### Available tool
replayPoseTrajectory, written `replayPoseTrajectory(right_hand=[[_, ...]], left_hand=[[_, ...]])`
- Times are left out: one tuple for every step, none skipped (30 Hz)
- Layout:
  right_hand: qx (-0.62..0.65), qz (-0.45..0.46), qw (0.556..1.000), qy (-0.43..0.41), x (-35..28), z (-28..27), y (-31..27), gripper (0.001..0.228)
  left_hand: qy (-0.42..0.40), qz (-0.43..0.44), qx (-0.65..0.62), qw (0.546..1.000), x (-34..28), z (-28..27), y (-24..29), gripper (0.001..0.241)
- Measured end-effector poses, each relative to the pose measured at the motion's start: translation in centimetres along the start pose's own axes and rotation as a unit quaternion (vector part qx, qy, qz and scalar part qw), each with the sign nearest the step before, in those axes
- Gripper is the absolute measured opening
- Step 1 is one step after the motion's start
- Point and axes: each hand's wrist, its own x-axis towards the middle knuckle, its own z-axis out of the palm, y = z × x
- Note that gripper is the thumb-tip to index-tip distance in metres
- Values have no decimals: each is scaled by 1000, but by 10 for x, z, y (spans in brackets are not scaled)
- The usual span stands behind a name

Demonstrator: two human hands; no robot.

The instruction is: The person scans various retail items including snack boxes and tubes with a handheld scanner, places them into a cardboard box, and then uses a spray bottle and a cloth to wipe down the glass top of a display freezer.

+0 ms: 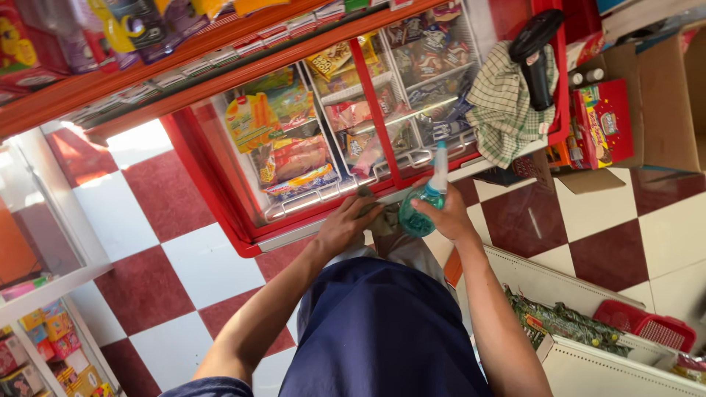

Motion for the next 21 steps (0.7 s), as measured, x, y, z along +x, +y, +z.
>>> replayPoseTrajectory(right_hand=[[0, 0, 1000, 4, -2, -3, 2, 39], [5, 18, 999, 27, -4, -4, 5, 38], [9, 35, 998, 49, -5, -5, 7, 36], [9, 34, 998, 51, -6, -5, 7, 36], [8, 7, 998, 56, -7, -5, 8, 33], [7, -21, 998, 59, -7, -4, 7, 30], [8, -22, 998, 59, -7, -2, 7, 30], [1, -30, 998, 58, -8, -2, 6, 28], [-7, -38, 998, 57, -9, -1, 5, 25], [-8, -39, 998, 54, -8, -1, 4, 25], [-1, -41, 998, 45, -8, 0, 4, 26], [7, -44, 998, 36, -6, 2, 3, 27], [7, -45, 998, 33, -5, 4, 2, 27], [10, -34, 999, 25, -5, 5, 2, 26], [13, -23, 999, 18, -5, 7, 1, 26], [12, -23, 1000, 17, -5, 9, 0, 26], [12, -29, 999, 15, -5, 14, -1, 27], [12, -33, 999, 12, -5, 17, -2, 28], [11, -32, 999, 10, -6, 18, -3, 28], [-3, -30, 1000, 3, -5, 21, -4, 28], [-17, -27, 999, -5, -5, 24, -5, 28]], left_hand=[[6, -5, -3, 1000, 8, 4, 3, 62], [5, -3, -4, 1000, 14, 7, 6, 62], [0, -21, -37, 999, 19, 10, 8, 63], [-5, -39, -70, 997, 22, 11, 9, 64], [-5, -37, -70, 997, 22, 10, 9, 64], [8, -32, -74, 997, 21, 8, 7, 63], [20, -27, -79, 996, 18, 5, 4, 62], [21, -27, -78, 996, 15, 2, -1, 62], [29, -29, -73, 996, 10, -2, -8, 62], [39, -33, -67, 996, 3, -8, -15, 62], [45, -43, -58, 996, -8, -16, -22, 62], [51, -52, -48, 996, -20, -27, -31, 63], [74, -88, -43, 992, -31, -40, -41, 56], [96, -123, -39, 987, -41, -53, -49, 50], [102, -169, 27, 980, -52, -68, -56, 52], [106, -213, 93, 967, -58, -77, -59, 55], [107, -213, 93, 967, -59, -82, -60, 55], [117, -187, 167, 961, -62, -89, -61, 69], [126, -160, 239, 949, -63, -93, -63, 86], [127, -163, 241, 948, -56, -89, -63, 86], [68, -169, 184, 966, -43, -77, -61, 84]])
